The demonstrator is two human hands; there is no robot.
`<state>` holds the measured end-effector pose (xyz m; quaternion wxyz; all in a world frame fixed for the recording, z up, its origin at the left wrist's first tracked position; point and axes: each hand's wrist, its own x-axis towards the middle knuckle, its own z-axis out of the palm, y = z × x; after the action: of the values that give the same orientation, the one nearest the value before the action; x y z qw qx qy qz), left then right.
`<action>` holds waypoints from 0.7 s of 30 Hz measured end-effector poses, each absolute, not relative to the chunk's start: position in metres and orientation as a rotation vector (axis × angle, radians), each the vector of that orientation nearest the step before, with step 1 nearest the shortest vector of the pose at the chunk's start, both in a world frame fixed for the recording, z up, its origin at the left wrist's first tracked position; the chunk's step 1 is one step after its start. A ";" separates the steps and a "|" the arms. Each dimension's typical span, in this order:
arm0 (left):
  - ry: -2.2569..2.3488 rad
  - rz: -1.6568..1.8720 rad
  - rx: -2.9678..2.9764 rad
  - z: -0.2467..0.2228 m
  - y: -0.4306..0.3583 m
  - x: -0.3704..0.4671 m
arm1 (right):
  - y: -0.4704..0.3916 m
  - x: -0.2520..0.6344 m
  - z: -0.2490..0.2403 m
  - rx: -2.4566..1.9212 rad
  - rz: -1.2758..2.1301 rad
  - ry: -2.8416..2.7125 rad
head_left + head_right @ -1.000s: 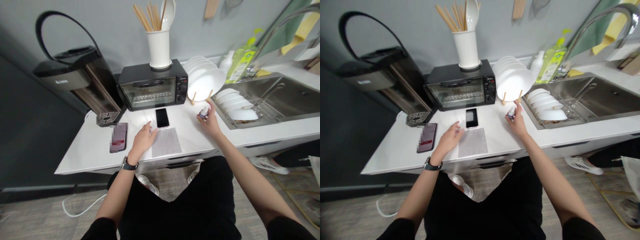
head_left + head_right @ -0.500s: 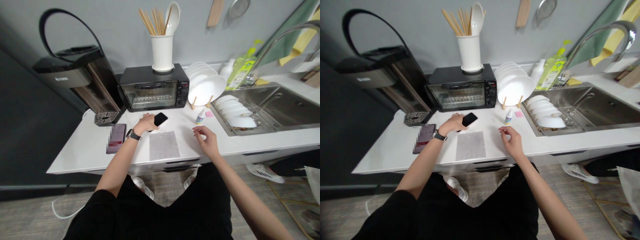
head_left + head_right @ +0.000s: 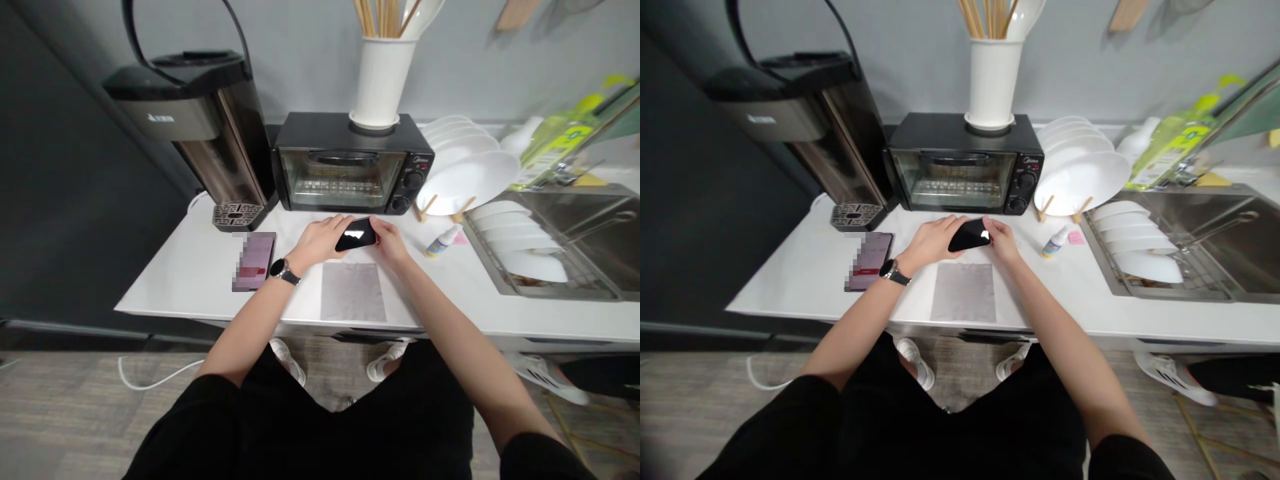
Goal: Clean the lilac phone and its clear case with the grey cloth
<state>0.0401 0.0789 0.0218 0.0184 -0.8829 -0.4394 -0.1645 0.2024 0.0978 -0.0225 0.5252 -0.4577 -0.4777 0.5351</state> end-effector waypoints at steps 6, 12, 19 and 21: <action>-1.239 -0.506 -2.761 0.023 0.080 0.043 | 0.095 0.209 -0.024 -1.082 1.302 -1.085; -1.287 -0.440 -2.744 0.025 0.075 0.052 | 0.097 0.212 -0.021 -1.058 1.328 -1.041; -1.307 -0.402 -2.744 0.028 0.073 0.051 | 0.098 0.212 -0.022 -1.052 1.315 -1.029; -1.282 -0.417 -2.746 0.028 0.073 0.050 | 0.098 0.212 -0.023 -1.059 1.314 -1.027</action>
<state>0.0499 0.0727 0.0279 0.0411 -0.8970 -0.4186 -0.1362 0.2117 0.0982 -0.0232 0.5506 -0.4475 -0.4340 0.5553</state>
